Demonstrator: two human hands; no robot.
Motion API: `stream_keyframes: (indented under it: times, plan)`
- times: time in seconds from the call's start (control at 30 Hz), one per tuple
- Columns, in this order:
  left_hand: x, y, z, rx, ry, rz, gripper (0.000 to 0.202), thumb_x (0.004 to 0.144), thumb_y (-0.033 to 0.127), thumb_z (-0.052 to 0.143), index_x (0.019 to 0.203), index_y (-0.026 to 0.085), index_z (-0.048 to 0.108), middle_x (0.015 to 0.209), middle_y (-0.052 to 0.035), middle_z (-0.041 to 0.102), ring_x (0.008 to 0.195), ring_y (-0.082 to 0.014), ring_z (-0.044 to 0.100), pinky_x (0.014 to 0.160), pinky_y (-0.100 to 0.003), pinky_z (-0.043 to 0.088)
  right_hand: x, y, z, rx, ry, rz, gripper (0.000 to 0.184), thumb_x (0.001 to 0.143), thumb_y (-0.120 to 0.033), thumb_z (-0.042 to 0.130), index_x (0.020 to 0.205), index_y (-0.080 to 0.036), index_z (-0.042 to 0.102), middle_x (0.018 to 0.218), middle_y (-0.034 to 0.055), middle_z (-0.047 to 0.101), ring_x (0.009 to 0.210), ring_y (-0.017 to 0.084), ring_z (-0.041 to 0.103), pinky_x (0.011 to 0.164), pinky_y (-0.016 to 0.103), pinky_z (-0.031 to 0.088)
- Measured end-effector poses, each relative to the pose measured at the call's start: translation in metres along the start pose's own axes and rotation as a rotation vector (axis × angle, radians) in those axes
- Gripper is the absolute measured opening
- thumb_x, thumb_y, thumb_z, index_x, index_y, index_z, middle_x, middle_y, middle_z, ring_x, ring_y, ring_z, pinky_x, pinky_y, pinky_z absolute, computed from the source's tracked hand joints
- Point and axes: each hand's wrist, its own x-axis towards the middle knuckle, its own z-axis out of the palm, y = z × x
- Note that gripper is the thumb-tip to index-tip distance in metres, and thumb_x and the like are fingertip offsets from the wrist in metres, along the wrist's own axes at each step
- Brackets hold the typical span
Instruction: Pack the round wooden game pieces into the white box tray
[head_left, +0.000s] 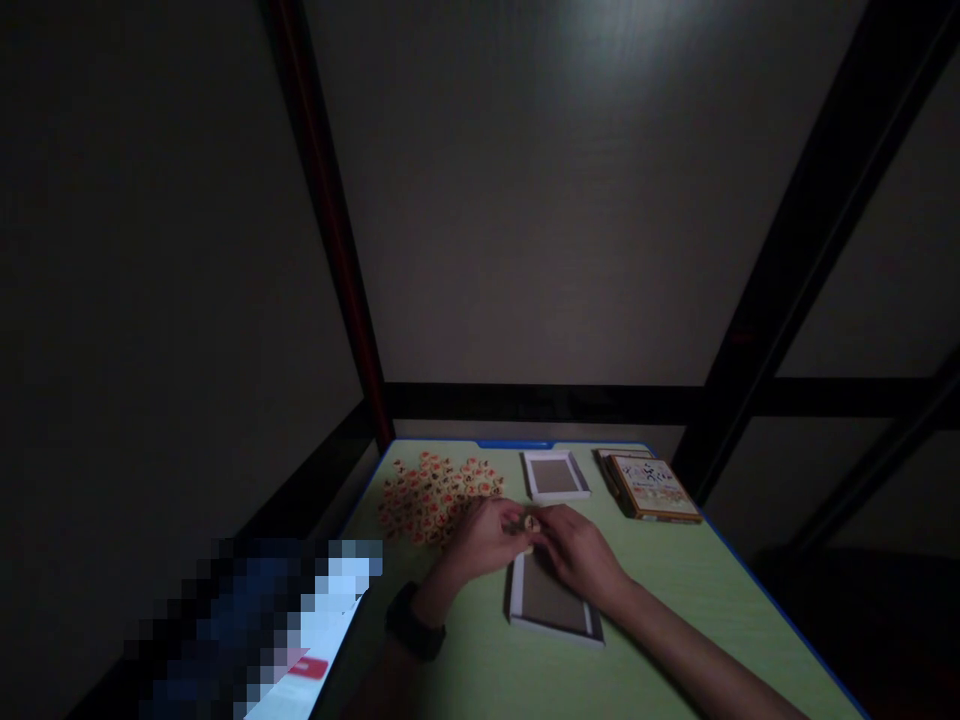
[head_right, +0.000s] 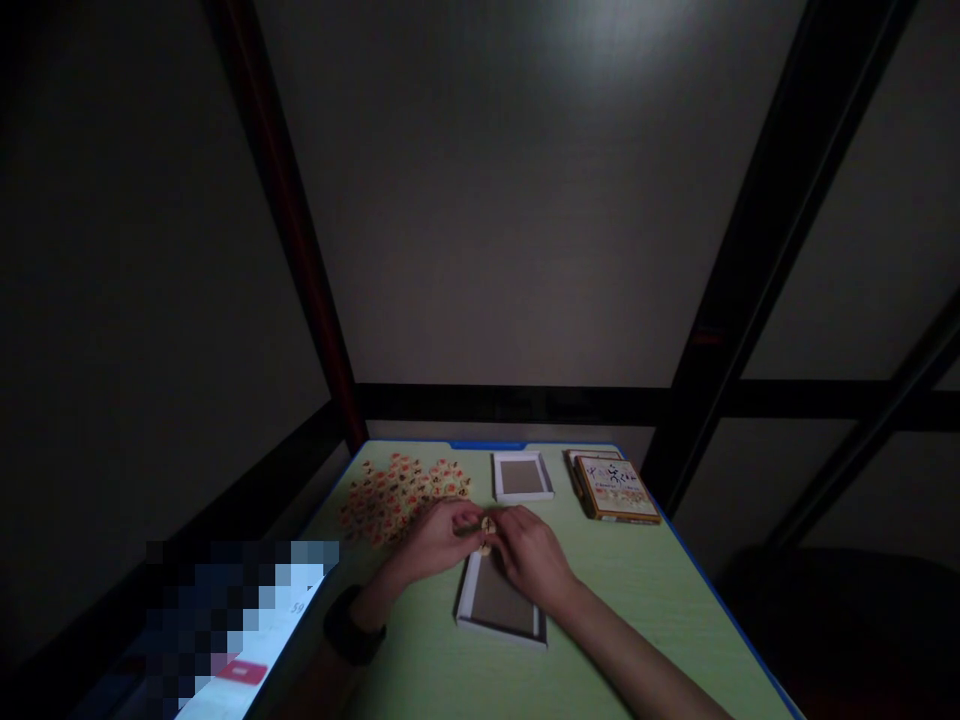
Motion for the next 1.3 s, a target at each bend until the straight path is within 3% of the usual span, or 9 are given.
stream_keyframes:
  times: [0.13,0.27,0.53,0.8,1.1,1.3]
  plan:
    - [-0.007,-0.010,0.000,0.206,-0.071,0.050,0.012,0.071,0.028,0.065,0.078,0.020,0.071,0.085,-0.0046,0.072,0.085,-0.0198,0.063,0.080,-0.027,0.046,-0.002,0.005,0.003,0.062,-0.020,-0.054,0.021,0.094,-0.035,0.058,0.103,-0.019,0.067,0.104,0.0119,0.069,0.097,0.025,0.062,0.084,0.039,0.052]
    - [-0.010,-0.010,0.008,0.292,-0.104,0.015,0.013,0.074,0.031,0.063,0.079,0.021,0.069,0.085,-0.0054,0.072,0.084,-0.0203,0.063,0.077,-0.027,0.046,-0.005,0.008,0.007,0.043,-0.045,-0.069,0.024,0.092,-0.037,0.060,0.106,-0.019,0.069,0.106,0.0126,0.068,0.099,0.025,0.060,0.085,0.040,0.050]
    - [-0.011,-0.007,0.009,0.292,-0.106,-0.026,0.013,0.076,0.032,0.062,0.076,0.020,0.069,0.079,-0.0049,0.073,0.076,-0.0191,0.064,0.069,-0.026,0.043,-0.003,-0.002,0.001,-0.183,-0.165,-0.024,0.017,0.091,-0.032,0.062,0.097,-0.018,0.069,0.100,0.0111,0.068,0.096,0.027,0.057,0.083,0.041,0.045]
    - [-0.010,-0.005,0.008,0.266,-0.118,0.000,0.012,0.077,0.029,0.062,0.072,0.019,0.068,0.075,-0.0041,0.072,0.072,-0.0173,0.063,0.067,-0.025,0.042,0.003,-0.012,-0.006,-0.228,-0.270,0.021,0.019,0.088,-0.030,0.063,0.100,-0.016,0.066,0.103,0.0110,0.067,0.098,0.027,0.056,0.085,0.039,0.042]
    - [-0.011,-0.005,0.008,0.288,-0.106,-0.041,0.018,0.081,0.032,0.058,0.076,0.020,0.070,0.079,-0.0056,0.073,0.076,-0.0184,0.065,0.075,-0.026,0.045,0.006,-0.011,-0.018,-0.223,-0.295,0.063,0.024,0.082,-0.032,0.070,0.098,-0.016,0.065,0.101,0.0109,0.067,0.096,0.028,0.057,0.083,0.040,0.044]
    - [-0.012,-0.006,0.010,0.284,-0.111,-0.047,0.013,0.078,0.027,0.059,0.078,0.020,0.070,0.078,-0.0044,0.073,0.075,-0.0181,0.065,0.071,-0.026,0.045,0.004,-0.005,-0.017,-0.215,-0.259,0.024,0.012,0.084,-0.029,0.067,0.088,-0.018,0.069,0.096,0.0097,0.067,0.094,0.026,0.057,0.082,0.039,0.045]
